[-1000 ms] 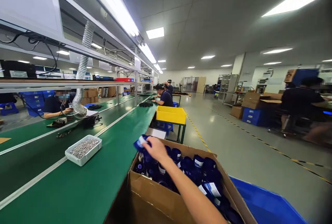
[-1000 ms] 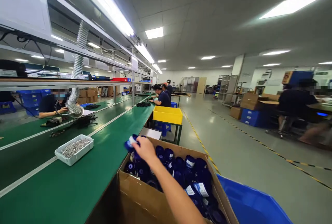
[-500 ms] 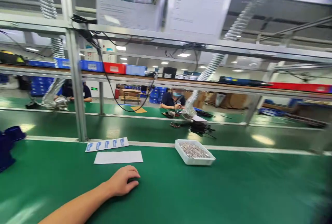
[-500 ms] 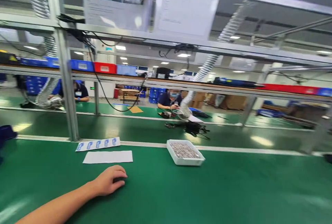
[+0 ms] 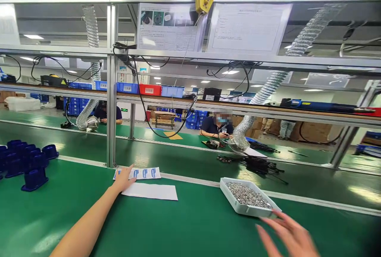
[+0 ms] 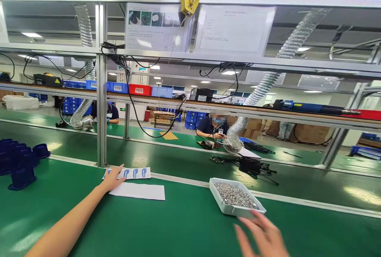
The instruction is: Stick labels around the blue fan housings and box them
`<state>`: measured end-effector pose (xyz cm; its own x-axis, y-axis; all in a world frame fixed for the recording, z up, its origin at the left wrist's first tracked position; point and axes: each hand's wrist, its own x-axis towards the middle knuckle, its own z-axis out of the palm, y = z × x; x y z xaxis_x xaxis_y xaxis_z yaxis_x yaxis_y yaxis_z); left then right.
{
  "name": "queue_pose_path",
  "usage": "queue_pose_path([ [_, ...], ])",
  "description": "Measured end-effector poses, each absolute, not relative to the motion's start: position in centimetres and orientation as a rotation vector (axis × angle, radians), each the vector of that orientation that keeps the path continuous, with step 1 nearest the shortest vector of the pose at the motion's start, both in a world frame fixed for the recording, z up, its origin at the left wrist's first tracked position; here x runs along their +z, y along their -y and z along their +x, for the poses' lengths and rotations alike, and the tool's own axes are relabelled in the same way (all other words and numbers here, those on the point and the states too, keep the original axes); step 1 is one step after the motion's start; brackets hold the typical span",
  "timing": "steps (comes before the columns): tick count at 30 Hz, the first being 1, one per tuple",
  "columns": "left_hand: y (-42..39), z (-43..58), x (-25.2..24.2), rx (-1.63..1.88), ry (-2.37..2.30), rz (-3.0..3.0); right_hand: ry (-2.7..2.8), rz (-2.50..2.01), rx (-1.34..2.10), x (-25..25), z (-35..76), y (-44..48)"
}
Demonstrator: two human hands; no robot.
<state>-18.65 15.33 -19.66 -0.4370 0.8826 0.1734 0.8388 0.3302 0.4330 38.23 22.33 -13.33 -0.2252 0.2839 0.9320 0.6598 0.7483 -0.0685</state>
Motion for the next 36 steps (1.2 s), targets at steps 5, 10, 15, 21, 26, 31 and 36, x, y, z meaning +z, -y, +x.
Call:
queue_pose_path([
  [5, -15.7, -19.0, -19.0, 0.728, -2.41, 1.791, 2.273, -0.591, -0.109, -15.1, 26.2, -23.7],
  [10, -16.2, -18.7, -18.8, 0.747, -2.505, 1.788, 2.355, -0.601, 0.12, -17.4, 18.6, -24.8],
  [15, -16.4, -18.6, -19.6, 0.655, -2.577, 1.701, 2.367, -0.669, 0.389, -19.1, 19.1, -24.5],
  [21, -16.0, -18.5, -20.0, 0.516, -2.589, 1.664, 2.338, -0.715, 0.606, -19.3, 18.9, -24.1],
  [26, -15.5, -18.0, -19.2, 0.421, -2.602, 1.686, 2.32, -0.71, 0.654, -20.2, 18.0, -25.0],
  [31, -15.7, -18.2, -19.4, 0.317, -2.564, 1.724, 2.376, -0.784, 0.623, -21.7, 17.5, -27.1],
  [36, -16.6, -18.8, -20.4, 0.343, -2.578, 1.763, 2.497, -0.844, 0.659, -22.4, 16.7, -28.2],
])
